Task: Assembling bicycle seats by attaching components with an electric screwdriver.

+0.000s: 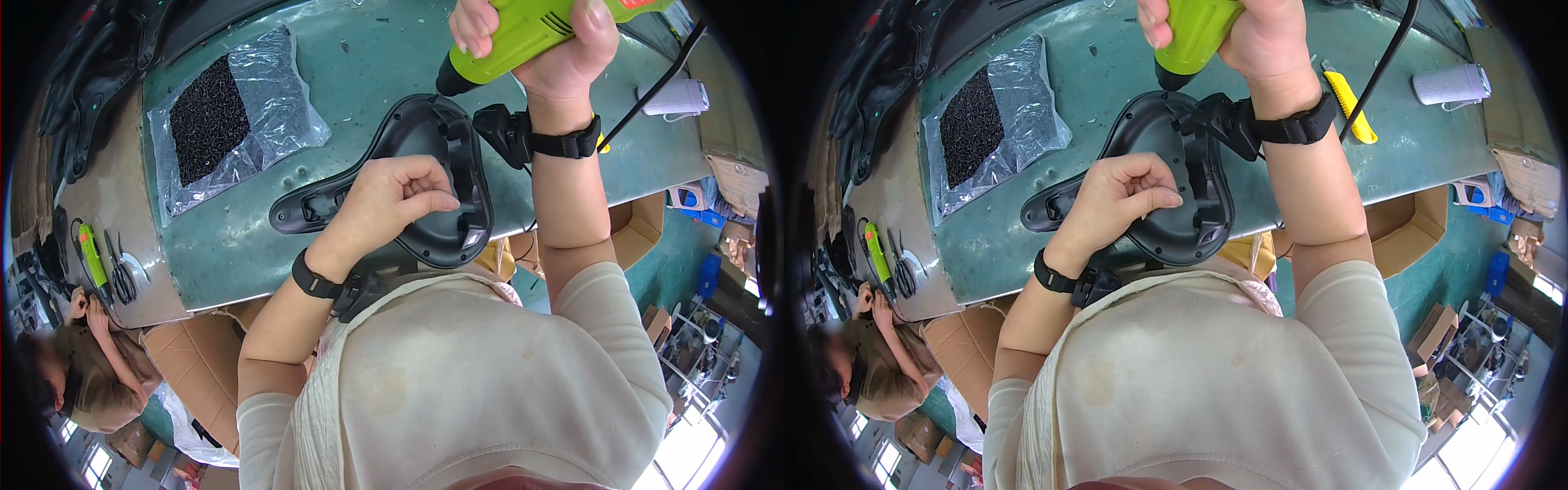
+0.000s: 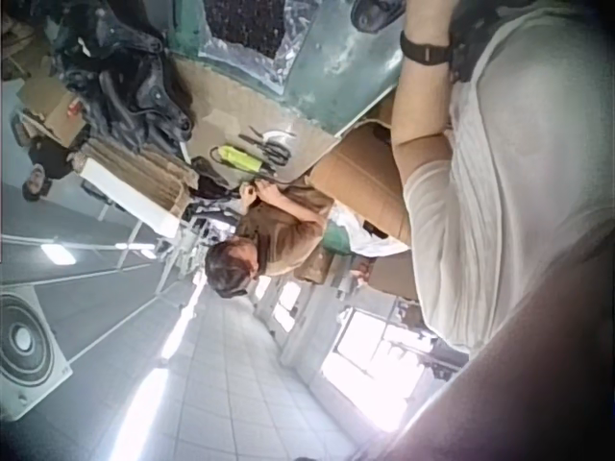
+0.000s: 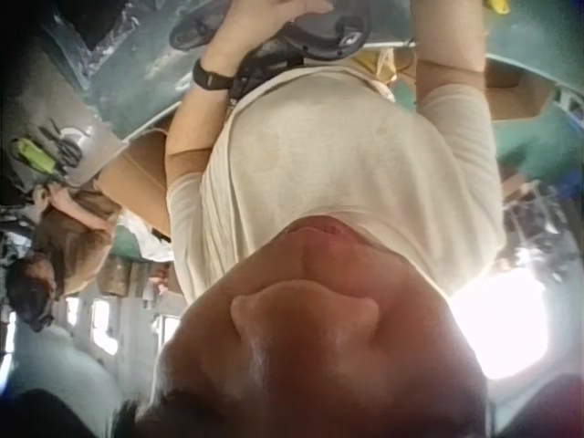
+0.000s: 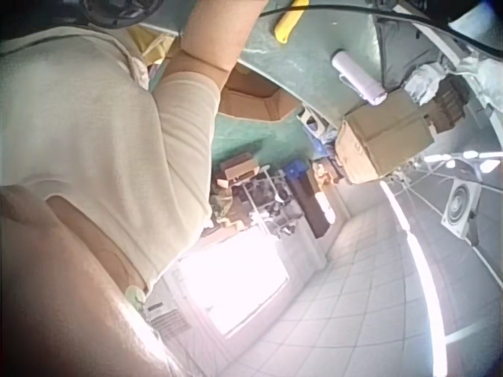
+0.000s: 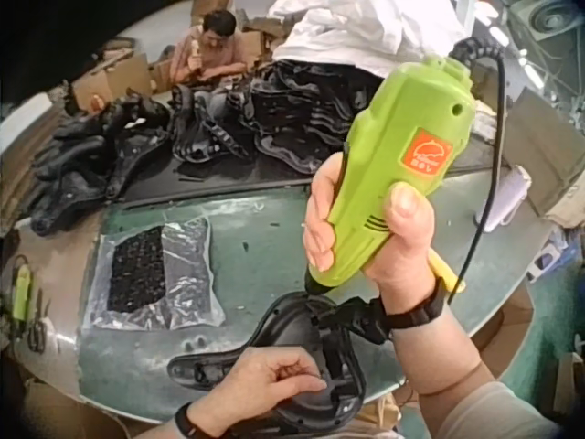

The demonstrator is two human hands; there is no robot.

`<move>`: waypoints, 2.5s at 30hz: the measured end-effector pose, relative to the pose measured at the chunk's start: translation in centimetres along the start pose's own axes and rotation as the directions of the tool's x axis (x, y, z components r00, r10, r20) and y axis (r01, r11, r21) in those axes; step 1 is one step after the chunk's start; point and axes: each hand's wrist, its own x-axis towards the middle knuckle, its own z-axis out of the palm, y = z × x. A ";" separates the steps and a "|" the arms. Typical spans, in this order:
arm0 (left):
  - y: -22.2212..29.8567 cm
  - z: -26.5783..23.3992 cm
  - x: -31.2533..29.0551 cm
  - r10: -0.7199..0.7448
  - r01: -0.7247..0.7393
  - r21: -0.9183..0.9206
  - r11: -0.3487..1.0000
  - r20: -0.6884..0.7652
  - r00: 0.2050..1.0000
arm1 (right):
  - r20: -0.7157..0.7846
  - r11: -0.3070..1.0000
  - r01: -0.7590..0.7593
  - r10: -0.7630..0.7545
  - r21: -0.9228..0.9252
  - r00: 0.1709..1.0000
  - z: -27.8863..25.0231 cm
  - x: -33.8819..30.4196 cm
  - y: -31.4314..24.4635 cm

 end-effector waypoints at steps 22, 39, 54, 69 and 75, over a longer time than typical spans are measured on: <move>-0.9 -0.4 -0.2 0.061 -0.195 -0.586 0.786 -0.241 0.969 | -0.028 0.917 0.361 -0.361 0.172 0.932 1.7 -3.0 -4.1; 0.2 1.8 -0.7 0.030 -0.178 -0.704 0.687 -0.218 0.975 | 0.227 0.915 0.248 -0.327 0.317 0.917 -2.3 -6.2 -3.5; 1.0 1.1 -0.2 0.264 -0.233 0.127 0.964 -0.369 0.891 | 0.411 0.949 0.297 -0.316 0.111 0.855 -2.5 -6.5 -4.4; -1.4 -1.5 0.7 0.465 0.091 0.818 0.569 -0.410 0.784 | -0.126 0.985 0.110 -0.128 -0.136 0.984 -1.5 -4.5 -2.7; -1.1 -1.3 0.7 0.419 0.120 0.794 0.596 -0.435 0.797 | -0.110 0.995 0.021 -0.033 -0.102 0.993 -0.9 -4.3 -3.5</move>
